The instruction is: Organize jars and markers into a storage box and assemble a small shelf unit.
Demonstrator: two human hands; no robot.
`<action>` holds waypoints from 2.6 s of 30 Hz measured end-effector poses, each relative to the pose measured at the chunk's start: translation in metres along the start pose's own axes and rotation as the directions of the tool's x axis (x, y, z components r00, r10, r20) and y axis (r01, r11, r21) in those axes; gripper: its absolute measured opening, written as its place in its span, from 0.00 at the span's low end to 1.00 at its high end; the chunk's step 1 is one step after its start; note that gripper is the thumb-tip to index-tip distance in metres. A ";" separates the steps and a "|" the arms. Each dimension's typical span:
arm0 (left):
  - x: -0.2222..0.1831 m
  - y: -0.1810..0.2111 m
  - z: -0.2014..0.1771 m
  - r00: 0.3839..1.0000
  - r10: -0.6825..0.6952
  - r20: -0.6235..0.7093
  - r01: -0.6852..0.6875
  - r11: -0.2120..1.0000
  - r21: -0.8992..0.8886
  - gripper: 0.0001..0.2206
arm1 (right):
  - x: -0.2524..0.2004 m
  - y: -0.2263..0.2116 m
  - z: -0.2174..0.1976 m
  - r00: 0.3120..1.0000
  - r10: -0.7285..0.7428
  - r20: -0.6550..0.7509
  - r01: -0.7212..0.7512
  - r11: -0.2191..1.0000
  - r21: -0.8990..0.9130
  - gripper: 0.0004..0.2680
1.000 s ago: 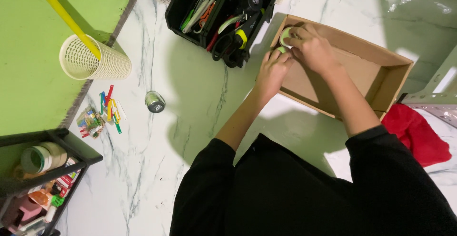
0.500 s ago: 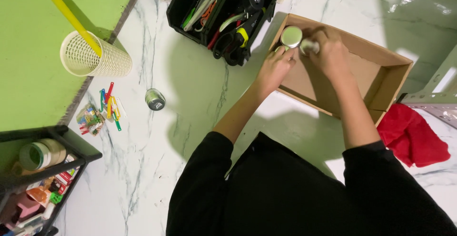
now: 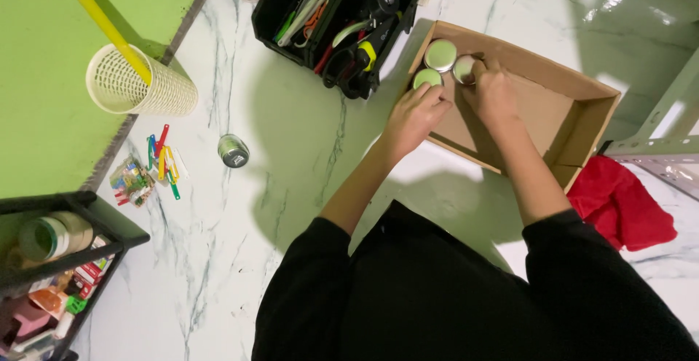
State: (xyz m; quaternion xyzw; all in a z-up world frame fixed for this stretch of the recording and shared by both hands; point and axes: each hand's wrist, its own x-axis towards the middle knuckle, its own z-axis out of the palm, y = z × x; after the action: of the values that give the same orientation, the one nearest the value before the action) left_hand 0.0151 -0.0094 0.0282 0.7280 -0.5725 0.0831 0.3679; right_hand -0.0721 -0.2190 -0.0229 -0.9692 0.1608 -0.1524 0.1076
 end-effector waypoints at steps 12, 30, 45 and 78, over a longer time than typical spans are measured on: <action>-0.141 -0.037 -0.122 0.811 -0.474 -0.344 0.509 0.861 0.014 0.08 | -0.039 -0.216 -0.051 0.945 -0.324 0.042 0.227 0.744 0.629 0.06; -0.393 -0.211 -0.155 0.568 -0.686 -0.456 0.766 0.643 -0.014 0.33 | 0.052 -0.430 0.250 0.667 -0.731 0.144 0.386 0.504 0.773 0.34; -0.354 -0.186 -0.123 0.536 -0.821 -0.198 0.825 0.559 -0.087 0.25 | 0.033 -0.382 0.233 0.589 -0.718 0.372 0.432 0.668 0.605 0.24; -0.240 -0.025 -0.049 0.682 -0.732 0.017 0.669 0.614 -0.418 0.28 | -0.073 -0.241 0.039 0.768 -0.544 0.338 0.288 0.765 0.576 0.29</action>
State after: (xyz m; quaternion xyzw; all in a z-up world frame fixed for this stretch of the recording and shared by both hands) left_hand -0.0277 0.2085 -0.0780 0.7956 -0.2155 -0.1273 0.5517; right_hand -0.0581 0.0351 -0.0167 -0.9251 -0.1431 0.0403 0.3495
